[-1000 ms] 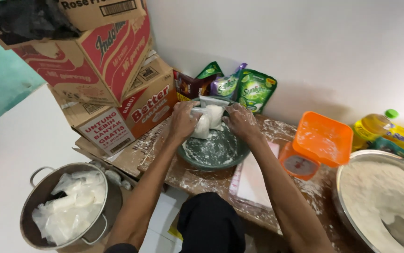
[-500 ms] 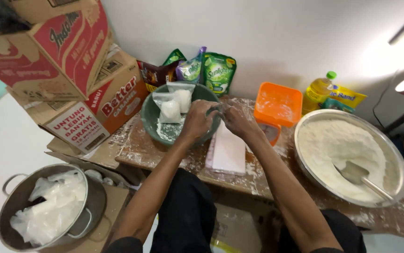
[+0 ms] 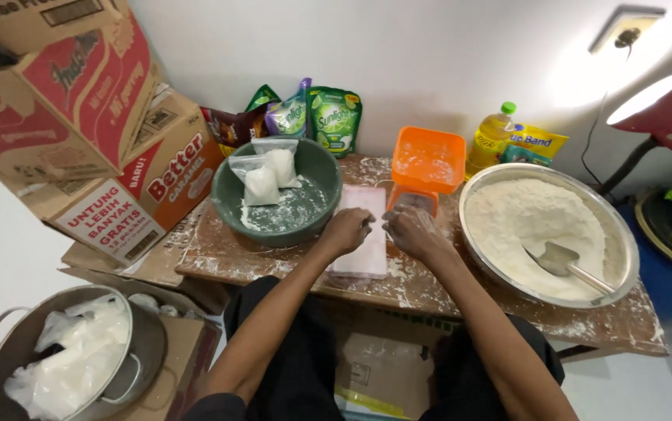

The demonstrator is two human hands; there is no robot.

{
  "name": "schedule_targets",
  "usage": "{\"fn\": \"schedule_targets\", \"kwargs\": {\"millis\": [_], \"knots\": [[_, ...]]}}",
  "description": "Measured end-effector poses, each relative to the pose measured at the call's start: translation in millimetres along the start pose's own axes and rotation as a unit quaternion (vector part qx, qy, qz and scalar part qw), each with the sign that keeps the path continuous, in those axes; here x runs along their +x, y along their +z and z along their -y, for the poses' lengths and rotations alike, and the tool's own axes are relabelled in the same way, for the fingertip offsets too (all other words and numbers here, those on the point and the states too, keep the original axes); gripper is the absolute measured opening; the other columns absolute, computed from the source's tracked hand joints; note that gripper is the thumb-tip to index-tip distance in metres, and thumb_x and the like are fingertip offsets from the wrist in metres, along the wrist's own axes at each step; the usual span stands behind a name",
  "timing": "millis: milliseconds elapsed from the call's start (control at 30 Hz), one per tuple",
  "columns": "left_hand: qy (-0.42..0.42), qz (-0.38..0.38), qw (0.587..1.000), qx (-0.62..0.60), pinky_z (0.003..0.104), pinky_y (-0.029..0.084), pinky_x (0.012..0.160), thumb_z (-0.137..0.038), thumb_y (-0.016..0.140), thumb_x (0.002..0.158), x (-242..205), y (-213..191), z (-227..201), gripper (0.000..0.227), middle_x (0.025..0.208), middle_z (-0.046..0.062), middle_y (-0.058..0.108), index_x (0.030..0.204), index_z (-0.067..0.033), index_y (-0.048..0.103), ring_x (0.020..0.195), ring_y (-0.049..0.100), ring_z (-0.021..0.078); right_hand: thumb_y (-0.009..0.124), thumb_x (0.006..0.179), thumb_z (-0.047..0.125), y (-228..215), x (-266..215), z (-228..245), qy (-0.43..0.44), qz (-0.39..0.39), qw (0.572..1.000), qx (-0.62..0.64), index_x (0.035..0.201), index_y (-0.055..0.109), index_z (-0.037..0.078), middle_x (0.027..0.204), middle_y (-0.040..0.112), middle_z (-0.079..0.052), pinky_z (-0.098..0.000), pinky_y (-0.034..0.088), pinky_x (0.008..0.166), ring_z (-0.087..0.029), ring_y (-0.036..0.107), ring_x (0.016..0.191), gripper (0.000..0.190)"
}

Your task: Weighing and bagging white powder from a large bowl into small plastic bags using a scoop and a scale.

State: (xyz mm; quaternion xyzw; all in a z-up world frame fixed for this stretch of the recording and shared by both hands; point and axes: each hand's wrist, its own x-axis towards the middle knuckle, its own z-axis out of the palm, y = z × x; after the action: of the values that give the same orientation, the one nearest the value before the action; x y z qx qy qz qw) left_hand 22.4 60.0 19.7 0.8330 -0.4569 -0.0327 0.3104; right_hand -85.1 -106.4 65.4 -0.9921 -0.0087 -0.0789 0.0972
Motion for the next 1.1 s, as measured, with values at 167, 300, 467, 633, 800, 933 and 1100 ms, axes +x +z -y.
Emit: {"fn": "schedule_targets", "kwargs": {"millis": [167, 300, 467, 633, 800, 933, 1100], "knots": [[-0.097, 0.05, 0.994, 0.026, 0.045, 0.056, 0.088, -0.023, 0.067, 0.094, -15, 13, 1, 0.025, 0.104, 0.015, 0.072, 0.114, -0.0079, 0.072, 0.102, 0.069, 0.0348, 0.058, 0.091, 0.033, 19, -28, -23, 0.034, 0.025, 0.999, 0.012, 0.09, 0.072, 0.011, 0.099, 0.071, -0.012, -0.0497, 0.059, 0.084, -0.038, 0.071, 0.1, 0.025], [-0.064, 0.085, 0.986, 0.127, 0.047, 0.057, 0.088, -0.021, 0.067, 0.094, -21, 31, 20, 0.025, 0.108, 0.014, 0.069, 0.114, -0.0072, 0.073, 0.106, 0.066, 0.0354, 0.056, 0.095, 0.032, 25, -47, -23, 0.057, 0.072, 0.994, 0.056, 0.095, 0.074, 0.009, 0.104, 0.073, -0.015, -0.0497, 0.059, 0.086, -0.04, 0.071, 0.104, 0.029], [-0.145, 0.053, 0.988, -0.024, 0.048, 0.05, 0.089, -0.027, 0.056, 0.099, -27, 34, 15, 0.027, 0.107, 0.015, 0.059, 0.11, -0.0044, 0.065, 0.105, 0.057, 0.0339, 0.059, 0.09, 0.039, 14, -65, -13, 0.116, 0.093, 0.987, 0.059, 0.088, 0.074, 0.004, 0.097, 0.072, -0.023, -0.0559, 0.057, 0.085, -0.044, 0.07, 0.1, 0.038], [-0.148, -0.033, 0.988, -0.035, 0.05, 0.05, 0.083, -0.023, 0.051, 0.099, -24, 73, 44, 0.024, 0.098, 0.016, 0.056, 0.1, -0.0017, 0.061, 0.099, 0.058, 0.038, 0.06, 0.087, 0.036, -5, -80, -9, 0.131, 0.116, 0.984, 0.039, 0.083, 0.076, 0.006, 0.09, 0.073, -0.023, -0.0524, 0.059, 0.082, -0.044, 0.072, 0.095, 0.034], [0.019, -0.092, 0.978, 0.188, 0.042, 0.052, 0.071, -0.005, 0.061, 0.091, -26, 88, 59, 0.004, 0.087, 0.011, 0.057, 0.087, -0.0061, 0.059, 0.089, 0.062, 0.031, 0.06, 0.088, 0.036, -14, -76, -5, 0.151, 0.108, 0.981, 0.051, 0.084, 0.079, 0.003, 0.089, 0.074, -0.024, -0.0523, 0.059, 0.082, -0.045, 0.072, 0.093, 0.038], [0.002, -0.055, 0.977, 0.208, 0.043, 0.052, 0.075, -0.004, 0.058, 0.09, -31, 84, 47, 0.009, 0.095, 0.014, 0.058, 0.099, -0.0026, 0.06, 0.094, 0.06, 0.0325, 0.065, 0.081, 0.04, 18, -88, -39, 0.137, 0.087, 0.986, 0.039, 0.078, 0.076, 0.006, 0.084, 0.072, -0.019, -0.0479, 0.059, 0.078, -0.041, 0.072, 0.089, 0.036], [-0.22, -0.065, 0.925, -0.303, 0.036, 0.047, 0.075, -0.045, 0.044, 0.096, -24, 43, 47, 0.039, 0.085, 0.002, 0.063, 0.09, -0.015, 0.068, 0.084, 0.058, 0.0244, 0.073, 0.076, 0.024, -11, -88, -34, 0.025, 0.047, 0.998, 0.039, 0.093, 0.074, -0.008, 0.091, 0.069, -0.033, -0.0524, 0.054, 0.09, -0.05, 0.066, 0.098, 0.036]]}}
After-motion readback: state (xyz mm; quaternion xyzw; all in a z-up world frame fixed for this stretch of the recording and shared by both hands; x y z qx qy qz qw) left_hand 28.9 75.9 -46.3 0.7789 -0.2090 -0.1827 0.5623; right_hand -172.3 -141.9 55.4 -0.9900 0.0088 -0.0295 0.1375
